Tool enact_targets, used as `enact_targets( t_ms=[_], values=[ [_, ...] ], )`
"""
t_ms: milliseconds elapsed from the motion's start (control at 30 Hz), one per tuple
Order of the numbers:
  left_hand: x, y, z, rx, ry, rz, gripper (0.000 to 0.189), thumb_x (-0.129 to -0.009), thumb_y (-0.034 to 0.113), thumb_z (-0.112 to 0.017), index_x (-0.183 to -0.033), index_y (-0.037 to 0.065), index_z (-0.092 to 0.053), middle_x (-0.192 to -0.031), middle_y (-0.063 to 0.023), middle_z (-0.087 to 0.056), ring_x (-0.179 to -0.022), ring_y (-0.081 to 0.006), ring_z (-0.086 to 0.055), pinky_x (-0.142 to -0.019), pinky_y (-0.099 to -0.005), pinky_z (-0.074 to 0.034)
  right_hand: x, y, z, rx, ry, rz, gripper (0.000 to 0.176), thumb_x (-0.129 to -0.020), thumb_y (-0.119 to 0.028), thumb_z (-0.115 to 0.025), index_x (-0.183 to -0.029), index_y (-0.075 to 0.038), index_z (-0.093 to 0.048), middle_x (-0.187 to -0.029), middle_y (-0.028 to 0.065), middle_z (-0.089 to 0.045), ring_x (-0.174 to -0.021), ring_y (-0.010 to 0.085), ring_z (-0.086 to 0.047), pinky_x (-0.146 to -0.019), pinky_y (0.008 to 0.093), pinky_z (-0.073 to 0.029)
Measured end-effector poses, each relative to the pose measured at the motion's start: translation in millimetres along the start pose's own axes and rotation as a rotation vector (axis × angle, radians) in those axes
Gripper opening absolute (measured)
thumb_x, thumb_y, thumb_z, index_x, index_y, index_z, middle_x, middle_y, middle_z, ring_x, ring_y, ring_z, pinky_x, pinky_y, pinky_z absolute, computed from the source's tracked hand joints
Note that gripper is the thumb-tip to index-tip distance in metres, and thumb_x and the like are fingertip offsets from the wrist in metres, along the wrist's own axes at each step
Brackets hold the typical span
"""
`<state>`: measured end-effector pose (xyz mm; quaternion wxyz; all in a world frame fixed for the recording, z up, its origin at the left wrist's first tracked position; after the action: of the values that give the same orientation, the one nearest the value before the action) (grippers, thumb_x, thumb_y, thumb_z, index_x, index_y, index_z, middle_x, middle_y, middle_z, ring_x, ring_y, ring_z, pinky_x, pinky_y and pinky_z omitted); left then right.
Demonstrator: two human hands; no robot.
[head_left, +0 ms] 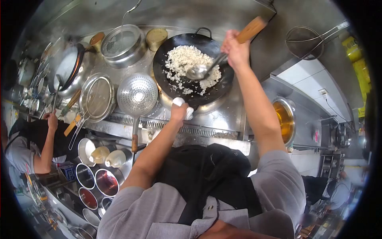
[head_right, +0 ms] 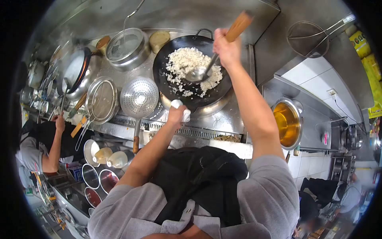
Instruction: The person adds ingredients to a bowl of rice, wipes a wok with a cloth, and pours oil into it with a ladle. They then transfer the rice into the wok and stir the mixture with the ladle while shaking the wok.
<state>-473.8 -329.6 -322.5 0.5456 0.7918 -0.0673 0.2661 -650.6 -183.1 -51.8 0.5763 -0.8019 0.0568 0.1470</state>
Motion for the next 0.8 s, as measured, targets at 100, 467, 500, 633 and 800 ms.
enact_targets(
  t_ms=[100, 467, 500, 633, 800],
  values=[
    [-5, 9, -1, 0.018, 0.072, 0.003, 0.014, -0.078, 0.006, -0.054, -0.091, 0.003, -0.057, -0.073, -0.0070, -0.060, -0.058, -0.0182, -0.058, -0.047, -0.0336, -0.045, 8, -72, 17, 0.104, 0.045, 0.158, 0.023, -0.092, -0.022, -0.064, -0.084, -0.005, -0.051, -0.056, -0.0034, -0.042, -0.043, 0.0073, -0.037, -0.040, 0.0244, -0.030],
    [-29, -7, 16, -0.016, 0.027, -0.078, 0.013, -0.082, 0.015, -0.061, -0.090, 0.005, -0.058, -0.073, -0.0028, -0.058, -0.058, -0.0140, -0.054, -0.054, -0.0312, -0.043, -29, -45, 58, 0.075, 0.323, 0.203, 0.026, -0.092, -0.018, -0.063, -0.073, -0.009, -0.047, -0.052, -0.0041, -0.037, -0.039, 0.0084, -0.035, -0.038, 0.0256, -0.032],
    [-25, -14, 19, 0.046, 0.066, -0.054, 0.015, -0.082, 0.017, -0.062, -0.090, 0.005, -0.059, -0.072, -0.0023, -0.057, -0.059, -0.0139, -0.053, -0.055, -0.0313, -0.042, -25, 7, 67, 0.156, 0.522, 0.190, 0.024, -0.091, -0.015, -0.063, -0.075, -0.009, -0.047, -0.052, -0.0041, -0.037, -0.039, 0.0085, -0.035, -0.038, 0.0259, -0.032],
    [-12, 9, 15, -0.150, 0.140, -0.053, 0.024, -0.077, 0.019, -0.061, -0.091, 0.000, -0.062, -0.076, -0.0071, -0.062, -0.062, -0.0173, -0.057, -0.057, -0.0339, -0.044, -63, -11, 42, 0.090, 0.302, 0.036, 0.020, -0.090, -0.018, -0.065, -0.082, -0.007, -0.050, -0.052, -0.0031, -0.038, -0.040, 0.0086, -0.035, -0.038, 0.0267, -0.032],
    [-32, -8, 24, -0.244, 0.193, -0.071, 0.031, -0.075, 0.016, -0.059, -0.098, -0.004, -0.061, -0.088, -0.0139, -0.066, -0.077, -0.0229, -0.063, -0.068, -0.0362, -0.049, -40, -67, 33, -0.044, 0.213, 0.352, 0.026, -0.090, -0.013, -0.062, -0.070, -0.010, -0.047, -0.051, -0.0037, -0.037, -0.041, 0.0075, -0.035, -0.039, 0.0271, -0.030]
  ],
)
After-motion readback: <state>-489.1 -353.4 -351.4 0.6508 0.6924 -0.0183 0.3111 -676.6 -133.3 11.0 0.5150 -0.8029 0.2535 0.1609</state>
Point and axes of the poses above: each hand's wrist, its own x-axis away from the middle knuckle, its own z-axis out of the back of the hand, y = z × x, the point moved 4 cm from there along -x, towards the middle knuckle
